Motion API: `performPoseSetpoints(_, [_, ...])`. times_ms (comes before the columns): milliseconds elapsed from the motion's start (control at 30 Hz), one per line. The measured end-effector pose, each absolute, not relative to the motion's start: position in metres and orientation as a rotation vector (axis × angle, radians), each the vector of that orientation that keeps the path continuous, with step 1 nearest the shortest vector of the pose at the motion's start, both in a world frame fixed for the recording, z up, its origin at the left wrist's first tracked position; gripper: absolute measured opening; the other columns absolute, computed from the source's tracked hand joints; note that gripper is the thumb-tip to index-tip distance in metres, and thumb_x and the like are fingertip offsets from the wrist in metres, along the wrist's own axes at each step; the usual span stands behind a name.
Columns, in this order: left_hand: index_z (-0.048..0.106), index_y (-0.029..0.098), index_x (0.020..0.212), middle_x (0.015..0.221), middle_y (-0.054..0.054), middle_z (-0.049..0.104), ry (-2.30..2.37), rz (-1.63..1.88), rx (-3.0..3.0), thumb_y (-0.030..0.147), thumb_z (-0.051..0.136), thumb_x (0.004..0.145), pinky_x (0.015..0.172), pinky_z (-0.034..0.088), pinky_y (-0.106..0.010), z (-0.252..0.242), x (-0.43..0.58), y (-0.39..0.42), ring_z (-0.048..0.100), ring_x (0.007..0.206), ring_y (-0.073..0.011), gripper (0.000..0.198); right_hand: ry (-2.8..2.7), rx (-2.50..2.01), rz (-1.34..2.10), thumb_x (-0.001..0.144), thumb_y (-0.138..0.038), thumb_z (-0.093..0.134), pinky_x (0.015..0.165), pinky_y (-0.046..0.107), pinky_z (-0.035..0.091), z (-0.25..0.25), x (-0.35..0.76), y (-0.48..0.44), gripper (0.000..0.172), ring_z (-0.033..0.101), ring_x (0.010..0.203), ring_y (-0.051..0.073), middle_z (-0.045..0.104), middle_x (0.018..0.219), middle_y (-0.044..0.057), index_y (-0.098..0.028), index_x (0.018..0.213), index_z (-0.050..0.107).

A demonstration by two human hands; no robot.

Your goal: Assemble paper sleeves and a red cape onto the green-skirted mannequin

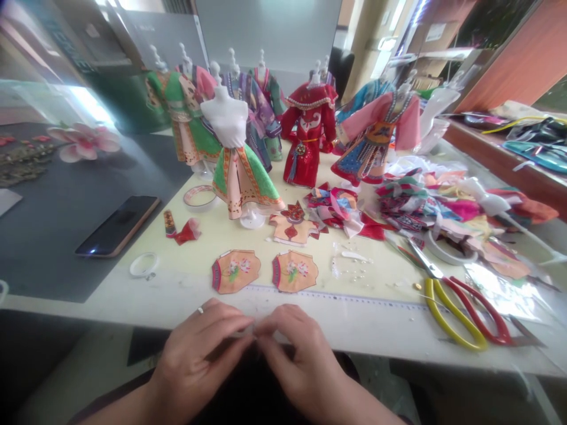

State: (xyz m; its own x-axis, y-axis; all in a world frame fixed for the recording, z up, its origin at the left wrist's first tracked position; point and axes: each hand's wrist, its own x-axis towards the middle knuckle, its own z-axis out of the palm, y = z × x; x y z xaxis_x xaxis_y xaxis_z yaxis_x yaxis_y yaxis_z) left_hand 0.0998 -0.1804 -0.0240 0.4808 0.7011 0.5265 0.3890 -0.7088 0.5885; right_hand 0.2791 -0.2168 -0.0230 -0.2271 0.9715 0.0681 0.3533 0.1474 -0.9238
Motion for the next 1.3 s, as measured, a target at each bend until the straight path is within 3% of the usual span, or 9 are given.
performPoseSetpoints(367, [0.063,0.014,0.092,0.076,-0.005,0.067,0.904,1.119,2.373,0.009,0.057,0.084,0.064,0.049,-0.028,-0.032,0.1,-0.179,0.059,0.07,-0.016,0.011,-1.947,-1.18,0.685,0.088,-0.007,0.044,0.072,0.035,0.046,-0.03,0.277,-0.218,0.021,0.054,0.079,0.019,0.061,0.085,0.007,-0.02,0.094,0.06])
performPoseSetpoints(733, [0.06,0.008,0.094,0.07,-0.008,0.066,0.828,1.258,2.66,0.003,0.063,0.076,0.058,0.049,-0.031,-0.032,0.102,-0.18,0.058,0.064,-0.0184,0.019,-1.934,-1.234,0.679,0.089,-0.009,0.045,0.07,0.034,0.046,-0.03,0.273,-0.219,0.017,0.055,0.076,0.019,0.061,0.08,0.007,-0.019,0.082,0.057])
performPoseSetpoints(967, [0.062,0.004,0.099,0.076,-0.011,0.066,0.789,1.242,2.808,0.007,0.064,0.073,0.059,0.049,-0.034,-0.045,0.098,-0.182,0.059,0.069,-0.0217,0.026,-1.911,-1.262,0.679,0.089,-0.009,0.044,0.068,0.032,0.045,-0.032,0.273,-0.22,0.015,0.055,0.075,0.017,0.061,0.079,0.005,-0.018,0.087,0.057])
performPoseSetpoints(1300, [0.063,0.002,0.089,0.067,-0.011,0.064,0.756,1.306,2.725,0.001,0.064,0.073,0.051,0.047,-0.031,-0.033,0.103,-0.182,0.056,0.062,-0.0192,0.016,-1.727,-1.505,0.706,0.085,-0.018,0.057,0.068,0.026,0.048,-0.032,0.276,-0.225,0.004,0.061,0.07,0.014,0.064,0.077,-0.001,-0.022,0.084,0.055])
